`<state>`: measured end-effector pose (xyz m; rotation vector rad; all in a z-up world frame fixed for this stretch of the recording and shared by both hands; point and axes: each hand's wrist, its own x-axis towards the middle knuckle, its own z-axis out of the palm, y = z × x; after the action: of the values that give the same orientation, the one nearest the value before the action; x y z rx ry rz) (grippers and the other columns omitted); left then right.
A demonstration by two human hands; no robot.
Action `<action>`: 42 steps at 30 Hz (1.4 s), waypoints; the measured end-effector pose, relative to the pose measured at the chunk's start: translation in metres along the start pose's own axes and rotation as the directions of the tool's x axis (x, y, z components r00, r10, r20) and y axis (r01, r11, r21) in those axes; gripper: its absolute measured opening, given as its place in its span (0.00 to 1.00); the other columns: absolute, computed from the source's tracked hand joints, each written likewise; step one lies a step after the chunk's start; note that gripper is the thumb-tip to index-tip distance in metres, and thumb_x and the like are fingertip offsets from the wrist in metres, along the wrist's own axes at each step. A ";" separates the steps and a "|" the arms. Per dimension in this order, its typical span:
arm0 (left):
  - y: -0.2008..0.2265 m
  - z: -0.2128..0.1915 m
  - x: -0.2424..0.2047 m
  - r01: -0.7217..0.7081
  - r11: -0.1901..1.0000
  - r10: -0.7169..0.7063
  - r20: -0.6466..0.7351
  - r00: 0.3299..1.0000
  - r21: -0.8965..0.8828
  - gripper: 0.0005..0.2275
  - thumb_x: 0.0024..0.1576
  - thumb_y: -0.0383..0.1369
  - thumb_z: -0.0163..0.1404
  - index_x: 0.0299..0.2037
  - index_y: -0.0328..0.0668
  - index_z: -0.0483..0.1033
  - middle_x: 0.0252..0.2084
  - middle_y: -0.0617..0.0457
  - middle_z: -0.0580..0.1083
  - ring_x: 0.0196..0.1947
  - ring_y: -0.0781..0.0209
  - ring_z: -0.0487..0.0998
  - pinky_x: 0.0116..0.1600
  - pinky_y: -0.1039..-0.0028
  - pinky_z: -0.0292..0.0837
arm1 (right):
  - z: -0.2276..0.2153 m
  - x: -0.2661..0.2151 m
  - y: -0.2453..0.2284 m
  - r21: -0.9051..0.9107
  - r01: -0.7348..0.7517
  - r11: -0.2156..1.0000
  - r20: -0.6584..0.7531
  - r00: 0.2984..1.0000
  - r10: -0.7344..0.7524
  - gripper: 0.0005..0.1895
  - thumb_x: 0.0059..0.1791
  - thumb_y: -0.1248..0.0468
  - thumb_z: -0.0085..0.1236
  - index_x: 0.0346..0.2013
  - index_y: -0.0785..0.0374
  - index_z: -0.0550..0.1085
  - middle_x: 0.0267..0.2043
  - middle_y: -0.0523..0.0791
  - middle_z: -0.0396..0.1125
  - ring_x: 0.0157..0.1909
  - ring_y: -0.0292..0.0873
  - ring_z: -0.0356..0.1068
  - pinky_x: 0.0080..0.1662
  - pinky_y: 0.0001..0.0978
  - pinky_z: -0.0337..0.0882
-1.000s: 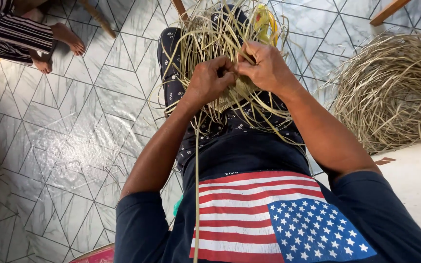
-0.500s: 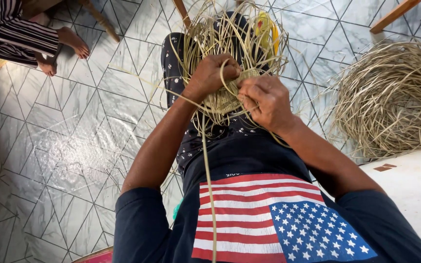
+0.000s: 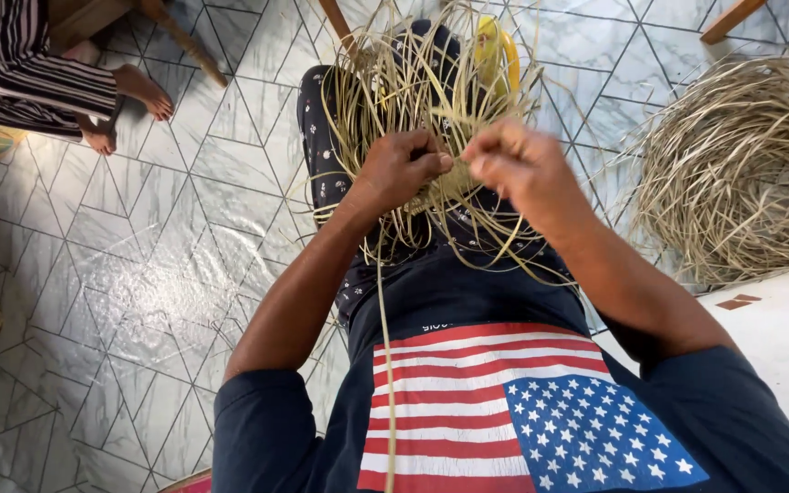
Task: The person is weaving dried straw fibers by hand to construct a traditional straw hat.
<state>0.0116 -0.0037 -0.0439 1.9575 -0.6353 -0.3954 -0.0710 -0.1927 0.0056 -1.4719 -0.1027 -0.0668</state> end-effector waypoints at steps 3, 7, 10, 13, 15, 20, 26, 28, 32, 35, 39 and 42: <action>0.015 -0.007 -0.008 0.057 0.997 -0.054 0.051 0.997 -0.061 0.08 0.53 0.35 0.52 0.25 0.41 0.74 0.18 0.48 0.71 0.20 0.54 0.71 0.29 0.67 0.64 | 0.007 -0.015 0.010 -0.389 -0.031 0.921 0.062 0.996 0.060 0.07 0.45 0.68 0.52 0.34 0.70 0.72 0.17 0.51 0.61 0.20 0.46 0.61 0.24 0.33 0.60; 0.015 -0.005 -0.005 0.105 0.989 -0.096 0.091 0.991 -0.100 0.07 0.51 0.33 0.51 0.23 0.40 0.75 0.17 0.50 0.69 0.18 0.58 0.67 0.29 0.68 0.62 | 0.003 -0.023 0.018 -0.715 -0.030 0.699 0.035 0.996 0.079 0.17 0.48 0.54 0.56 0.26 0.65 0.73 0.13 0.52 0.62 0.15 0.52 0.63 0.22 0.40 0.61; 0.000 0.001 -0.002 0.091 0.993 -0.086 0.071 0.994 -0.079 0.08 0.52 0.34 0.52 0.23 0.41 0.74 0.17 0.49 0.69 0.17 0.58 0.68 0.28 0.69 0.62 | 0.009 -0.026 0.015 -0.617 -0.075 0.783 0.072 0.986 0.151 0.16 0.50 0.61 0.54 0.27 0.73 0.75 0.12 0.51 0.63 0.10 0.40 0.53 0.20 0.29 0.60; 0.001 0.006 -0.006 0.025 0.997 -0.026 -0.006 1.000 -0.079 0.07 0.55 0.33 0.51 0.26 0.41 0.74 0.18 0.48 0.70 0.19 0.56 0.71 0.28 0.69 0.65 | -0.002 -0.015 0.037 -0.368 -0.085 0.926 -0.001 0.996 0.091 0.11 0.48 0.62 0.58 0.28 0.68 0.75 0.12 0.47 0.62 0.13 0.37 0.54 0.23 0.24 0.56; -0.005 0.014 -0.005 -0.020 1.000 0.019 -0.073 0.997 -0.010 0.07 0.54 0.34 0.51 0.27 0.41 0.73 0.19 0.47 0.70 0.20 0.52 0.72 0.28 0.66 0.65 | -0.006 -0.012 0.040 -0.381 -0.032 0.924 0.017 0.999 0.042 0.13 0.49 0.59 0.57 0.26 0.66 0.74 0.13 0.47 0.62 0.15 0.39 0.56 0.25 0.26 0.59; -0.014 0.025 -0.005 -0.086 0.994 0.095 -0.168 0.981 0.062 0.07 0.53 0.36 0.51 0.28 0.43 0.72 0.22 0.47 0.71 0.24 0.48 0.73 0.30 0.63 0.67 | -0.003 -0.008 0.035 -0.374 0.000 0.927 0.021 1.000 0.008 0.11 0.50 0.62 0.55 0.24 0.62 0.71 0.16 0.49 0.60 0.20 0.43 0.62 0.26 0.31 0.59; 0.002 0.031 -0.010 -0.286 0.823 0.384 -0.110 0.917 0.490 0.11 0.60 0.38 0.42 0.30 0.42 0.69 0.24 0.53 0.67 0.28 0.57 0.71 0.34 0.72 0.67 | -0.003 0.020 0.026 -0.160 -0.203 0.966 -0.075 0.978 0.193 0.18 0.49 0.52 0.50 0.26 0.63 0.74 0.22 0.48 0.67 0.26 0.39 0.66 0.31 0.32 0.67; 0.012 0.026 -0.014 -0.327 0.613 0.543 -0.083 0.836 0.719 0.10 0.58 0.37 0.44 0.26 0.43 0.64 0.23 0.52 0.62 0.26 0.54 0.68 0.31 0.68 0.65 | 0.002 0.031 -0.004 0.123 -0.218 0.968 0.080 0.975 0.209 0.12 0.51 0.62 0.47 0.26 0.65 0.72 0.20 0.47 0.65 0.21 0.36 0.66 0.26 0.24 0.70; 0.029 0.020 -0.019 -0.352 0.738 0.494 -0.106 0.863 0.576 0.05 0.50 0.26 0.48 0.28 0.35 0.65 0.26 0.47 0.65 0.27 0.53 0.66 0.38 0.66 0.66 | -0.005 0.023 -0.066 0.467 -0.093 0.879 0.312 0.948 -0.066 0.06 0.49 0.63 0.54 0.31 0.62 0.71 0.28 0.42 0.66 0.21 0.31 0.65 0.24 0.13 0.68; 0.013 0.019 -0.017 -0.090 0.950 0.122 -0.092 0.988 0.298 0.05 0.47 0.28 0.50 0.22 0.39 0.67 0.18 0.53 0.68 0.16 0.62 0.65 0.21 0.74 0.64 | -0.007 0.028 -0.051 0.063 0.021 0.998 0.245 0.969 -0.036 0.04 0.48 0.75 0.49 0.35 0.67 0.64 0.25 0.44 0.60 0.17 0.31 0.56 0.19 0.15 0.57; 0.008 0.010 -0.019 -0.029 0.998 0.028 -0.024 0.999 -0.055 0.07 0.55 0.31 0.48 0.27 0.35 0.70 0.20 0.45 0.69 0.21 0.50 0.70 0.29 0.61 0.65 | -0.013 0.056 0.015 -0.633 -0.107 0.767 0.257 0.905 0.339 0.02 0.50 0.75 0.48 0.36 0.72 0.68 0.24 0.50 0.62 0.20 0.43 0.61 0.26 0.33 0.67; 0.012 0.003 -0.018 0.019 0.990 -0.015 0.024 1.000 -0.137 0.07 0.56 0.31 0.49 0.28 0.37 0.73 0.20 0.47 0.70 0.21 0.55 0.71 0.29 0.64 0.66 | -0.011 0.058 0.018 -0.697 -0.045 0.715 0.298 0.889 0.347 0.04 0.50 0.74 0.48 0.39 0.74 0.69 0.25 0.50 0.62 0.17 0.41 0.59 0.23 0.30 0.64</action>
<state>-0.0080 0.0004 -0.0345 1.8304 -0.5905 -0.4606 -0.0111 -0.2007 -0.0067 -2.2168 -0.2827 0.4421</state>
